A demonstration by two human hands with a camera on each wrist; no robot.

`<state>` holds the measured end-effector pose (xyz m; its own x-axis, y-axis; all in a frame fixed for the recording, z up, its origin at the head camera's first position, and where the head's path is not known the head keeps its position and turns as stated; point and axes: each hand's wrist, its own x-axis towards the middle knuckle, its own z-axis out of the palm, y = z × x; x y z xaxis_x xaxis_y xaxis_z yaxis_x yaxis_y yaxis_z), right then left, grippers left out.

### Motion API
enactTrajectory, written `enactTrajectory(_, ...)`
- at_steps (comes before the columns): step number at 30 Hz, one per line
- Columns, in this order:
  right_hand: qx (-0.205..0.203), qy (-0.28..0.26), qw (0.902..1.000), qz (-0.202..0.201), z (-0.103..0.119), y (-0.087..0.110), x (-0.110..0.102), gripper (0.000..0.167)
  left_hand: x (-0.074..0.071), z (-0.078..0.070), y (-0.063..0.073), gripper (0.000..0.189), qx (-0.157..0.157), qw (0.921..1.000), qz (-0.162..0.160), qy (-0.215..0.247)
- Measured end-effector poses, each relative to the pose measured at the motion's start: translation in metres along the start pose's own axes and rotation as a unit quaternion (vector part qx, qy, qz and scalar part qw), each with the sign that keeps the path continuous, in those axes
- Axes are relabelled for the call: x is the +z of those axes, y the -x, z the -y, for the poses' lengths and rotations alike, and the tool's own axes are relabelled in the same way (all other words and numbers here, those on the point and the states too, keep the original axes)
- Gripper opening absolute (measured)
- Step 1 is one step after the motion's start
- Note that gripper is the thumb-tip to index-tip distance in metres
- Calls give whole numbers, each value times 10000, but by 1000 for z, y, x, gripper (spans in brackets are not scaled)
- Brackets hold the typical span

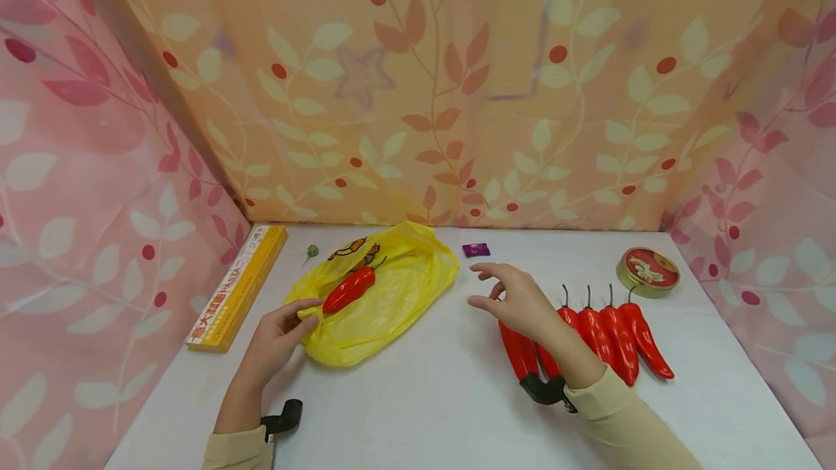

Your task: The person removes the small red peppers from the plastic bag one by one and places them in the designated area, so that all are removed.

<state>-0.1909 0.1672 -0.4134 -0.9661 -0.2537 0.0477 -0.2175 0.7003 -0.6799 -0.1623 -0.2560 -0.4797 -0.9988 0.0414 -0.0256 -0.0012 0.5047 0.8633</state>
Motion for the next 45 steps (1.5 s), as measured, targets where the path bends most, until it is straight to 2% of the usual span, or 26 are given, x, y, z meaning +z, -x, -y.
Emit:
enactTrajectory(5,-143,-424,9989,103,12,-15,12,59,1,2,0,39,-30,10000,-34,56)
enactTrajectory(11,-85,-893,9955,293,27,-36,30,53,2,2,0,39,-13,10000,-19,80)
enactTrajectory(19,-140,-1129,9924,473,45,-63,56,49,-1,-1,1,40,44,10000,29,84)
enactTrajectory(23,-182,-1350,9883,691,52,-77,70,51,-2,-1,1,40,42,10000,17,88)
enactTrajectory(26,-45,-1606,9826,935,56,-88,80,54,-1,0,1,39,50,10000,2,74)
enactTrajectory(31,431,-1986,9720,1180,60,-106,98,58,-1,0,1,40,50,9999,14,126)
enactTrajectory(38,979,-2320,9608,1159,63,-129,127,63,-1,1,1,38,85,10000,20,-20)
enactTrajectory(45,1487,-2664,9455,1135,71,-140,149,68,1,4,-2,37,48,9999,21,-95)
